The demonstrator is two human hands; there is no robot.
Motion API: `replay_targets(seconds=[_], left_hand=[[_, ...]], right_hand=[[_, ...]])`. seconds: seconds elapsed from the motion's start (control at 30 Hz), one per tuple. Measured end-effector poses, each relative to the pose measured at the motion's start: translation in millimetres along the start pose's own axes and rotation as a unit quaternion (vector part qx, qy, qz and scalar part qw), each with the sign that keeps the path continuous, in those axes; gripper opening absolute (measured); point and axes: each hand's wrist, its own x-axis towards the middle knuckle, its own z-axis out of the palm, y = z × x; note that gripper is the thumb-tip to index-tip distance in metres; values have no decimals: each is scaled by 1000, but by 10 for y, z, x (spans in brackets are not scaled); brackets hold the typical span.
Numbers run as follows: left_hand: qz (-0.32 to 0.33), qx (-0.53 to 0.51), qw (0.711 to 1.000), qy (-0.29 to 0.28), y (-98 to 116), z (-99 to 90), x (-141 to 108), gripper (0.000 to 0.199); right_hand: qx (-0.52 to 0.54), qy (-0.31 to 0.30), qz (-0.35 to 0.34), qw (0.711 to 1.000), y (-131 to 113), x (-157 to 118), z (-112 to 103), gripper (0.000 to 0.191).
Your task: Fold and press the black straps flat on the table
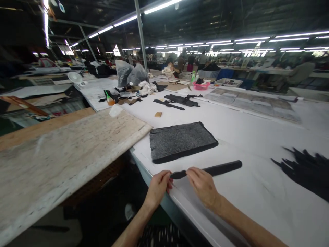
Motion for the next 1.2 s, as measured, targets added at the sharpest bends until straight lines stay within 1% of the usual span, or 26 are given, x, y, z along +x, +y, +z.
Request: replay_targets(seconds=[0.03,0.07,0.1,0.13,0.2,0.27,0.3,0.37,0.43,0.5,0.57,0.63,0.73,0.8,0.9,1.03,1.2], left_hand=[[-70,-79,994,-18,12,-13,-48,29],[-120,-138,983,-21,26,-27,-82,32],[-148,-174,974,-13,39,-39,-102,33],[-157,-191,969,-2,51,-50,-111,31],[-158,-178,971,6,67,-65,-107,24],[-139,-121,983,-1,70,-71,-92,15],[-117,-76,990,0,68,-72,-86,16],[-59,41,997,13,60,-71,-78,29],[-10,152,988,21,48,-68,-76,39],[7,220,975,20,33,-60,-78,43],[11,242,970,25,14,-50,-83,43],[17,240,970,39,-7,-41,-91,41],[30,232,971,56,-40,-39,-105,38],[52,244,967,56,-54,-52,-112,35],[90,290,952,42,-54,-94,-120,30],[106,359,927,17,-29,-153,-129,27],[168,403,899,21,-74,-158,-165,23]], right_hand=[[-38,-16,-44,998,-50,-26,103,28],[-72,-33,-77,994,-88,-48,185,27],[-97,-51,-99,989,-115,-66,245,25],[-113,-71,-112,985,-133,-79,283,22],[-128,-102,-121,979,-146,-96,304,19],[-131,-120,-125,976,-138,-111,283,18],[-130,-124,-126,976,-132,-119,267,18],[-120,-127,-119,977,-120,-131,238,18],[-102,-115,-94,984,-120,-121,217,18],[-81,-98,-57,990,-137,-75,205,18],[-54,-96,-22,994,-169,5,202,17],[-25,-121,-1,992,-203,95,213,17],[-19,-176,3,984,-233,190,257,16],[-40,-192,-2,981,-232,209,295,15],[-61,-178,-18,982,-208,190,344,17],[-69,-138,-54,987,-169,143,384,14],[-72,-87,-119,986,-96,104,416,15]])
